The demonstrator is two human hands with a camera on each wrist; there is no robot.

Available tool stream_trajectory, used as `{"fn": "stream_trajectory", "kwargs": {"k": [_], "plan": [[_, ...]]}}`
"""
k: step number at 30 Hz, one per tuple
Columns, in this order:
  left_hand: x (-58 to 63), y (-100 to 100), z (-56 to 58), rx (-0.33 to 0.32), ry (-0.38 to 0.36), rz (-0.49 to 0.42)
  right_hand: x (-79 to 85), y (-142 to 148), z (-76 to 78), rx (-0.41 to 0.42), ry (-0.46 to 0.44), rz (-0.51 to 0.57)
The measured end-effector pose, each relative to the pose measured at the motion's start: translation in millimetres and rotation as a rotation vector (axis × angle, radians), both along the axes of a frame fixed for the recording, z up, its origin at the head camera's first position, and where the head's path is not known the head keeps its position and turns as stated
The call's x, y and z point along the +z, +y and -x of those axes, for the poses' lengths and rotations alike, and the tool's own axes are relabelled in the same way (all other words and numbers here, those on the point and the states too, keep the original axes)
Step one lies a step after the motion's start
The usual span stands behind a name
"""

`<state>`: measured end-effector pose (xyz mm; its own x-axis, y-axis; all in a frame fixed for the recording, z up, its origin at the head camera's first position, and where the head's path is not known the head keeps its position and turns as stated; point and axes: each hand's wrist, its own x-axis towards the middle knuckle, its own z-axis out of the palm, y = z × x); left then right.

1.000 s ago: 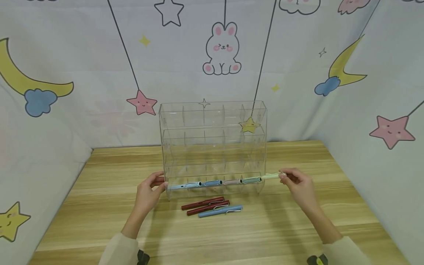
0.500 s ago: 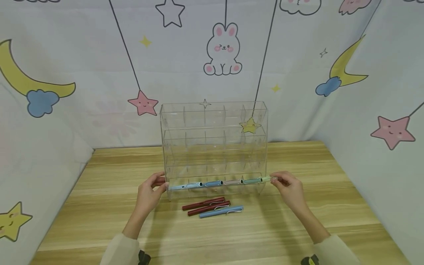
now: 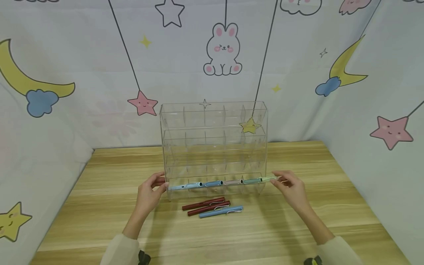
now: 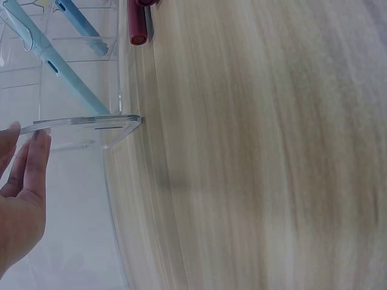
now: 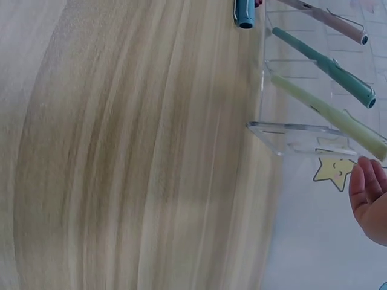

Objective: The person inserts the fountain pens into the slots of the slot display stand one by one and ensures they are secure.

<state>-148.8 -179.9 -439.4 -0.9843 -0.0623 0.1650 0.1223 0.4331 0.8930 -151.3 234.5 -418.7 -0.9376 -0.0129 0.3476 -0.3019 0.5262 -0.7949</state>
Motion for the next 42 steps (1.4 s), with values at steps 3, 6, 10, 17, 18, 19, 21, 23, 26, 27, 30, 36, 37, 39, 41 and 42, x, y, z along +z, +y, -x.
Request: {"fn": "stream_trajectory", "kwargs": {"k": [3, 6, 10, 17, 18, 19, 21, 23, 26, 27, 30, 36, 37, 39, 41, 42], "plan": [[-0.1, 0.3, 0.1, 0.003, 0.003, -0.004, 2.3, 3.5, -0.3, -0.026, -0.046, -0.029], [0.1, 0.0, 0.0, 0.003, -0.005, -0.001, 4.1, 5.5, 0.0, -0.029, -0.092, -0.036], [0.4, 0.2, -0.2, 0.003, -0.007, 0.006, 5.0, 5.5, 1.0, -0.007, -0.124, -0.007], [0.4, 1.3, -0.5, 0.002, 0.008, 0.003, 2.7, 6.9, 2.4, 0.03, -0.122, 0.03], [0.6, 1.4, -0.7, 0.002, 0.008, 0.001, 2.9, 7.3, 2.1, 0.036, -0.123, 0.032], [0.8, 1.4, -0.9, 0.001, 0.007, -0.001, 3.1, 7.6, 1.8, 0.044, -0.127, 0.037], [1.4, 1.5, -1.3, 0.0, 0.005, -0.006, 4.2, 7.9, 1.2, 0.059, -0.132, 0.046], [2.3, 1.7, -1.7, -0.003, 0.003, -0.011, 5.4, 8.5, 1.0, 0.073, -0.137, 0.054], [3.2, 1.5, -1.5, -0.003, -0.001, -0.015, 6.4, 9.3, 1.0, 0.088, -0.136, 0.058], [3.5, 1.3, -1.6, -0.004, -0.002, -0.014, 6.6, 9.5, 0.9, 0.091, -0.135, 0.058], [3.3, 0.5, -1.6, -0.005, -0.004, -0.007, 6.1, 10.1, -0.2, 0.095, -0.137, 0.059], [1.7, -0.6, -0.5, -0.006, -0.011, 0.002, -0.7, 11.7, -2.4, 0.089, -0.166, 0.066], [1.7, -0.5, -0.5, -0.006, -0.01, -0.003, -2.6, 11.5, -3.0, 0.085, -0.172, 0.069], [1.5, -0.5, -0.4, -0.007, -0.006, -0.009, -6.2, 9.9, -4.7, 0.079, -0.196, 0.076], [1.6, -0.1, -0.5, -0.007, -0.005, -0.013, -10.3, 7.1, -7.0, 0.081, -0.234, 0.088], [1.6, -0.1, -0.7, -0.007, -0.003, -0.013, -12.9, 5.3, -8.0, 0.085, -0.251, 0.087]]}}
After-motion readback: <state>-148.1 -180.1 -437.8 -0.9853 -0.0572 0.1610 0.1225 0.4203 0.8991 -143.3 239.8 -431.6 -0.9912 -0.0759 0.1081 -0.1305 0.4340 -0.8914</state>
